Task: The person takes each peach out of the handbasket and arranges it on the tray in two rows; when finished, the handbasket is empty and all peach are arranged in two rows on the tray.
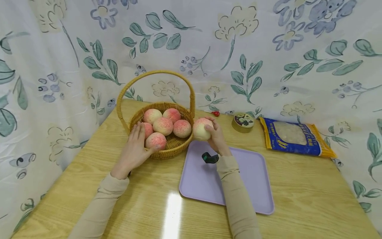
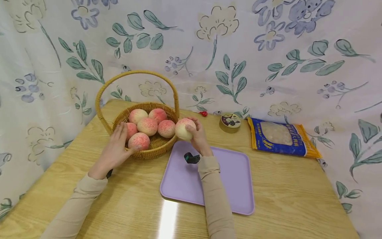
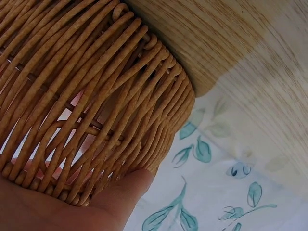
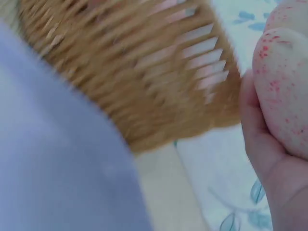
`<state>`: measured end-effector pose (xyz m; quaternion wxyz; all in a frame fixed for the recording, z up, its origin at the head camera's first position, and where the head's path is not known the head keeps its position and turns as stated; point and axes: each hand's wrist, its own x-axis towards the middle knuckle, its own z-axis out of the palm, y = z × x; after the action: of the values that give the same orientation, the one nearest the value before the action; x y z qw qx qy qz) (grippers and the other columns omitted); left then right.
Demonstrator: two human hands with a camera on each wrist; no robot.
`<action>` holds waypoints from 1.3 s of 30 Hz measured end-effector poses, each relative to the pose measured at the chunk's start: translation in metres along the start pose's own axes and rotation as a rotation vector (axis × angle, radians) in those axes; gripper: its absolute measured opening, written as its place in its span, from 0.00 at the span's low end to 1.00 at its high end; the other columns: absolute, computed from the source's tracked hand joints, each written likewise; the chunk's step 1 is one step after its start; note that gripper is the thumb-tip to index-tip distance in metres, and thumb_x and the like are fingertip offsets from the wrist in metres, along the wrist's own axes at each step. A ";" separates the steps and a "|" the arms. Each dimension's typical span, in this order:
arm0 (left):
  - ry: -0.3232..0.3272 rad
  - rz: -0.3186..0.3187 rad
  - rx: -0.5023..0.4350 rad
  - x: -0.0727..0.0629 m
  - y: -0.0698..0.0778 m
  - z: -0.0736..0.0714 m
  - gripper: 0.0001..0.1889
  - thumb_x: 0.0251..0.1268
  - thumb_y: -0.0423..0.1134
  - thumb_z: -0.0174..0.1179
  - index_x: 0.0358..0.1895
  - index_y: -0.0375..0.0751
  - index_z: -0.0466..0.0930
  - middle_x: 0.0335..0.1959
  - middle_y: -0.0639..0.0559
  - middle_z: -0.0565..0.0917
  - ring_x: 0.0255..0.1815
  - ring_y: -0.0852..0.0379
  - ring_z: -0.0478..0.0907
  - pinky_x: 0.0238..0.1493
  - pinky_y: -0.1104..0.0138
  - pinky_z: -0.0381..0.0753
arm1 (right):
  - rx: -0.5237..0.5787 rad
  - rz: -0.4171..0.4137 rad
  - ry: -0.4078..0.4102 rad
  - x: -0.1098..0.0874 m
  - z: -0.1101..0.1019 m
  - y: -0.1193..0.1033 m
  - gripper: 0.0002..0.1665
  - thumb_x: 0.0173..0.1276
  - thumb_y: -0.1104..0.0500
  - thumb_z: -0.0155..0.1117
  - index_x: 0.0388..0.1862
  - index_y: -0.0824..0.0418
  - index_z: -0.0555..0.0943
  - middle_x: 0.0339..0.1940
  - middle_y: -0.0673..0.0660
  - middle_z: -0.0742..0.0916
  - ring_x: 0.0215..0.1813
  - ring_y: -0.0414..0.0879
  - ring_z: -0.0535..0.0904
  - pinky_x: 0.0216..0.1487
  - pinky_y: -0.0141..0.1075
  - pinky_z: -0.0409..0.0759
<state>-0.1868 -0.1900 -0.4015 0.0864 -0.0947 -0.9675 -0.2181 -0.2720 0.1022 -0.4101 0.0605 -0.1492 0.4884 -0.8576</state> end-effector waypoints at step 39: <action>-0.005 0.000 -0.003 0.000 -0.002 0.001 0.53 0.67 0.66 0.50 0.76 0.26 0.38 0.77 0.27 0.42 0.78 0.30 0.40 0.74 0.40 0.50 | -0.880 0.325 -0.485 -0.019 -0.041 -0.005 0.59 0.57 0.61 0.73 0.80 0.52 0.47 0.79 0.61 0.56 0.79 0.59 0.52 0.76 0.56 0.54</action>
<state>-0.1870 -0.1912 -0.4035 0.0838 -0.0953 -0.9673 -0.2195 -0.2671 0.1427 -0.4294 0.2356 -0.2773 0.7911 -0.4918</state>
